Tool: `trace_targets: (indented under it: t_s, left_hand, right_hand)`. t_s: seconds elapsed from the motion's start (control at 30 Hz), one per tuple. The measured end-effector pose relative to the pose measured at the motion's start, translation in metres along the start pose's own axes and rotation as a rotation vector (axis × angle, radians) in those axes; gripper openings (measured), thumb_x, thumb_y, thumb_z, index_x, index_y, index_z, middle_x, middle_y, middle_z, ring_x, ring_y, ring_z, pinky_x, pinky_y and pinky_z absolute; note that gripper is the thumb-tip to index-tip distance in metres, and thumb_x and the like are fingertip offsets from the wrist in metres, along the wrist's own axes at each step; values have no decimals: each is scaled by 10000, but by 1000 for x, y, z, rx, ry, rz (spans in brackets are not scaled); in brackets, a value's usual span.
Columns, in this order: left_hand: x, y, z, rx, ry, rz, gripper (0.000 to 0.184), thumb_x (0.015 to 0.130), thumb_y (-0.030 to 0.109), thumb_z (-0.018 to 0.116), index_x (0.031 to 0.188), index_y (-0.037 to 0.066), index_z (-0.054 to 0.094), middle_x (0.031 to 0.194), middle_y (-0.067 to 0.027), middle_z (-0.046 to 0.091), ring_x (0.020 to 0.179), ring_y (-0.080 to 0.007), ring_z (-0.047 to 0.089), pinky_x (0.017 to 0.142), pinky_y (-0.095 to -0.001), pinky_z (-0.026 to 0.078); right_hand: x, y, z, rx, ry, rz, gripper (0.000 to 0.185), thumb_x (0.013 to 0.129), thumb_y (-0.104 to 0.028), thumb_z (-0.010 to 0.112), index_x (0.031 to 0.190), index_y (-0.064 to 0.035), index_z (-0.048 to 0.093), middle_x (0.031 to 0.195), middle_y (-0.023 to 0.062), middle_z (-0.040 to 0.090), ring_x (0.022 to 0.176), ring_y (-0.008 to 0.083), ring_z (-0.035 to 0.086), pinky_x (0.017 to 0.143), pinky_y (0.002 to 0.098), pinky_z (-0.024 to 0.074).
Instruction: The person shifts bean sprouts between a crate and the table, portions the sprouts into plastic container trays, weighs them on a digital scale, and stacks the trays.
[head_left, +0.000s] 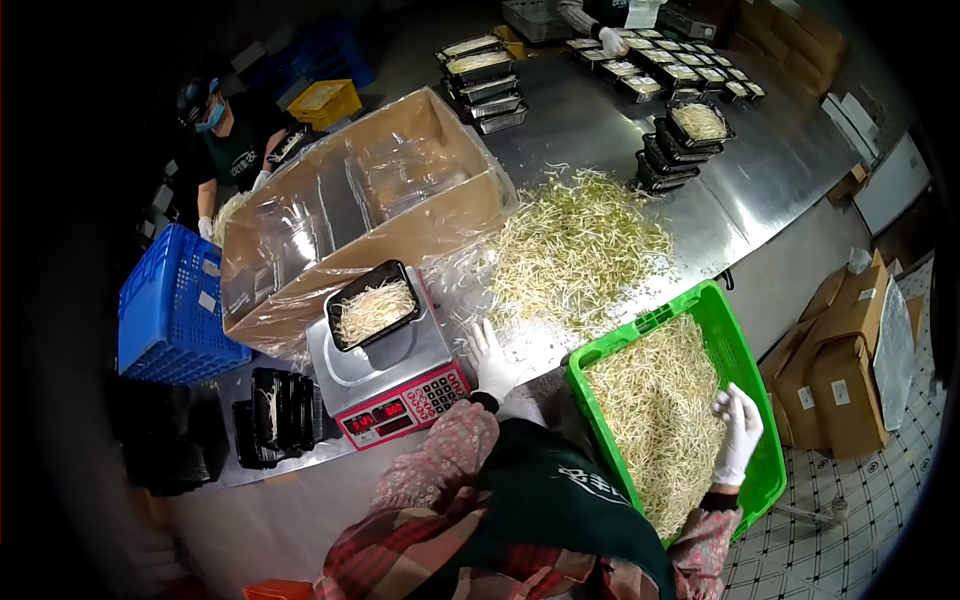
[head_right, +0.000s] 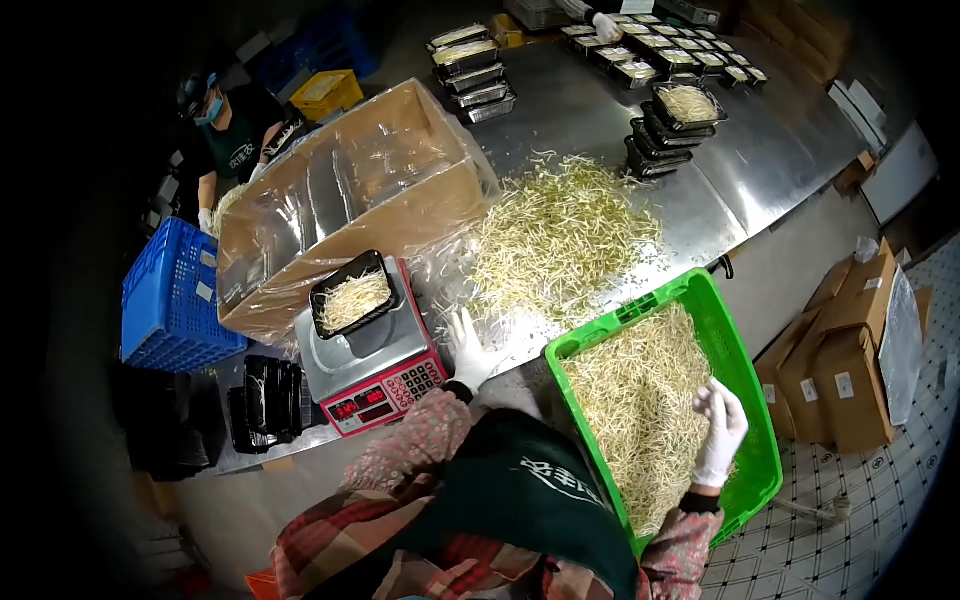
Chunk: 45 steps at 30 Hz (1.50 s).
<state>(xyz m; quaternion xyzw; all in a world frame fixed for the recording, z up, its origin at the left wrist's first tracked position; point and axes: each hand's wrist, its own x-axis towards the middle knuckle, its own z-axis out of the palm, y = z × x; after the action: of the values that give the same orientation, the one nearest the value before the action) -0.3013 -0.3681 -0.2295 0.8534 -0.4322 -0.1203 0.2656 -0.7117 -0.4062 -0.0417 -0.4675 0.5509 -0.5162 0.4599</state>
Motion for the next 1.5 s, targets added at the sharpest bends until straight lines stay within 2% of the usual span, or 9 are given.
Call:
trace_targets:
  t_s: [0.17, 0.3, 0.67, 0.73, 0.9, 1.1, 1.27, 1.4, 1.5]
  left_hand:
    - [76, 47, 8, 102, -66, 152, 1236, 651, 474, 854, 1603, 168, 127, 1630, -227, 118, 1359, -464, 349, 1079, -582, 340]
    - [138, 46, 37, -251, -71, 264, 182, 840, 108, 674, 1005, 130, 746, 1009, -124, 714, 950, -255, 686, 855, -341, 534]
    - [177, 102, -98, -858, -271, 360, 644, 816, 88, 761, 1411, 18, 526, 1451, -160, 520, 1356, -250, 479, 1140, -356, 356]
    - [160, 60, -62, -482, 4, 273, 820, 794, 227, 815, 1474, -8, 420, 1525, -215, 409, 1439, -314, 364, 1184, -421, 272]
    - [81, 32, -11, 128, -210, 10, 1354, 628, 669, 817, 1577, 0, 121, 1615, -313, 57, 1486, -524, -16, 1179, -632, 26]
    - [161, 60, 24, 217, -87, 235, 1459, 543, 766, 786, 1542, -80, 143, 1609, -333, 55, 1493, -477, 96, 1212, -582, 73]
    - [216, 111, 75, -103, -116, 385, 1396, 537, 670, 859, 1564, 14, 178, 1625, -278, 95, 1486, -445, 169, 1201, -557, 197]
    - [216, 131, 100, -495, -67, 432, 904, 716, 405, 847, 1467, 87, 456, 1544, -194, 341, 1412, -379, 349, 1165, -489, 288]
    - [210, 154, 119, -786, 62, 214, 463, 880, 172, 711, 1306, 28, 600, 1436, -196, 450, 1344, -330, 439, 1126, -423, 358]
  right_hand:
    - [-37, 29, -74, 97, 260, 40, 297, 1027, -178, 572, 1244, 16, 629, 992, 75, 677, 821, 142, 640, 746, 274, 538]
    - [-43, 43, -76, 126, 273, 65, 282, 1019, -177, 589, 1224, 12, 635, 976, 68, 678, 817, 138, 643, 719, 265, 528]
    - [70, 7, 67, 37, -27, 42, 235, 995, -122, 605, 1174, 9, 682, 996, 101, 726, 880, 148, 681, 799, 284, 558]
    - [110, 14, 104, -9, -131, -11, 238, 989, -115, 618, 1175, 18, 684, 1046, 97, 724, 929, 145, 680, 837, 281, 552]
    - [234, 100, 179, -7, -113, 68, 442, 997, -161, 614, 1384, 38, 535, 1363, 156, 596, 1216, 181, 564, 1046, 312, 435]
    - [332, 178, 271, -785, 61, -131, 757, 945, -524, 597, 1509, -63, 392, 1485, 231, 461, 1392, 371, 399, 1178, 469, 268]
    - [289, 127, 345, -1004, -384, -171, 640, 934, -524, 598, 1477, -207, 481, 1422, 167, 549, 1374, 349, 431, 1130, 473, 313]
    - [269, 163, 349, -450, -244, -156, 389, 969, -365, 637, 1290, -147, 664, 1210, 82, 698, 1109, 212, 630, 961, 322, 470]
    - [260, 150, 344, 439, -260, 339, 347, 989, -222, 647, 1237, 22, 649, 1139, 48, 685, 1029, 93, 599, 908, 248, 472]
